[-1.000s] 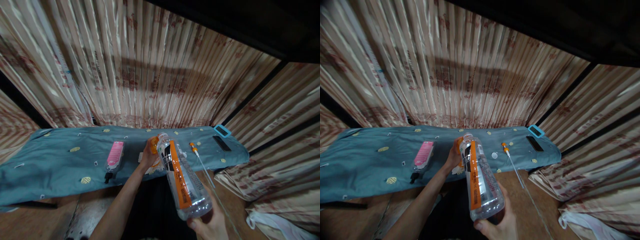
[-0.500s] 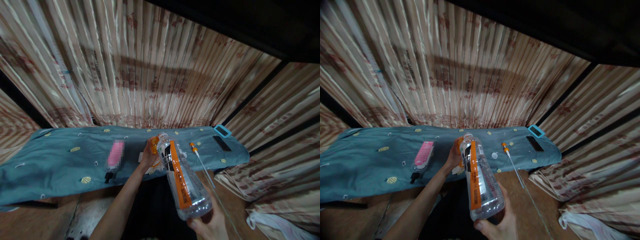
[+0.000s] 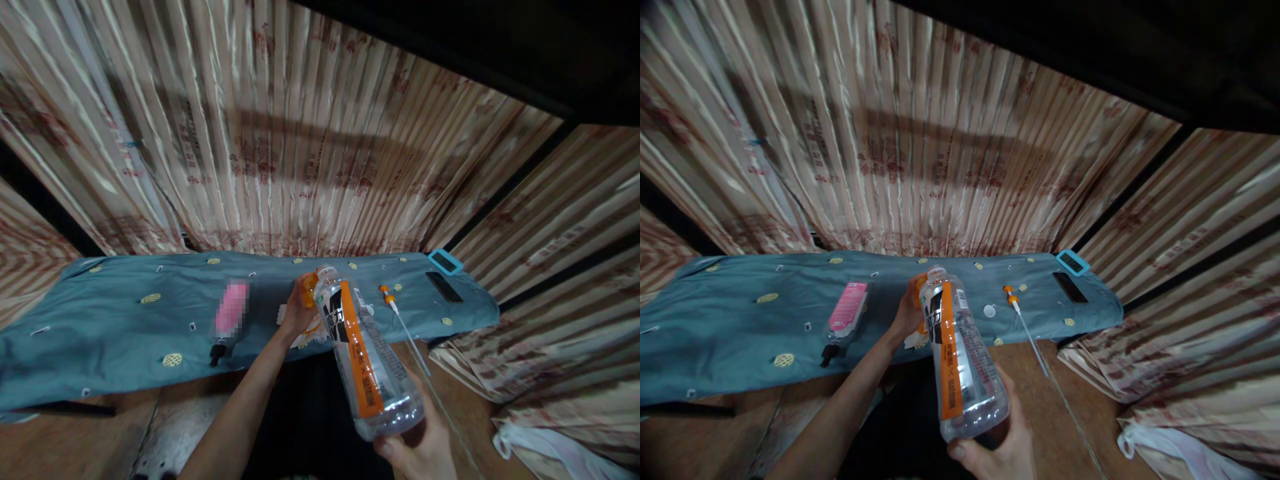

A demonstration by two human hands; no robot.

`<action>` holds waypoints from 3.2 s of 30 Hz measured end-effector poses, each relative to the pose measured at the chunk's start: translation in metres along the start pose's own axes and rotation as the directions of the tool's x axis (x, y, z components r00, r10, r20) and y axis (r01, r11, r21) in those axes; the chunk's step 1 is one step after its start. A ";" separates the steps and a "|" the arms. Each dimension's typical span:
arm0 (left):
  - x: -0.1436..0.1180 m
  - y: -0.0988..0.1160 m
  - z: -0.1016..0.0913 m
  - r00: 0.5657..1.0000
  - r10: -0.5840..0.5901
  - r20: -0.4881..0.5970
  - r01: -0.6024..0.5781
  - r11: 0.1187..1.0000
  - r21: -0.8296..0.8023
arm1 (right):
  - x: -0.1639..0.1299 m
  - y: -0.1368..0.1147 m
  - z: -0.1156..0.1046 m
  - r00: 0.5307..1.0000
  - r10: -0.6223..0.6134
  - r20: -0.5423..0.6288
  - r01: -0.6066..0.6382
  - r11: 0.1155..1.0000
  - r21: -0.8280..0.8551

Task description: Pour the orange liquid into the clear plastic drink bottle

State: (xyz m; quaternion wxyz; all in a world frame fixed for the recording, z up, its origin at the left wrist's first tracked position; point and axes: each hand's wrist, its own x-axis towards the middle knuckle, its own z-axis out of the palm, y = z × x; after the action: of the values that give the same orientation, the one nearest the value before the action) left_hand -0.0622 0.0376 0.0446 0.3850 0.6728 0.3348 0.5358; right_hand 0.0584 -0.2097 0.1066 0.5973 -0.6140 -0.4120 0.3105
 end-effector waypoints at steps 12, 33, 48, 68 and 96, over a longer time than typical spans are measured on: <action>0.001 0.003 0.000 1.000 0.009 0.006 -0.009 1.000 -0.015 | -0.002 -0.006 0.007 0.998 0.056 -0.035 -0.056 0.998 0.001; 0.000 0.003 0.000 1.000 0.006 0.004 -0.006 1.000 0.017 | -0.002 -0.010 0.012 0.996 0.026 -0.079 -0.027 1.000 -0.007; 0.001 0.004 0.000 1.000 0.030 -0.003 -0.030 0.999 0.026 | -0.001 -0.012 0.012 0.997 0.059 -0.054 -0.060 0.998 -0.013; 0.000 0.006 -0.001 1.000 0.019 0.001 -0.019 1.000 0.021 | -0.002 -0.019 0.017 0.993 0.027 -0.113 -0.017 0.995 0.095; 0.000 -0.003 0.001 1.000 0.017 -0.009 -0.018 0.999 -0.030 | -0.003 -0.010 0.014 0.994 0.054 -0.096 -0.048 0.997 0.064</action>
State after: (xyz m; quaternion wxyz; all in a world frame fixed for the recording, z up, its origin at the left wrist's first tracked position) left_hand -0.0609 0.0387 0.0423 0.3888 0.6676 0.3224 0.5469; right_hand 0.0436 -0.2061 0.1153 0.6273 -0.6201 -0.3568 0.3076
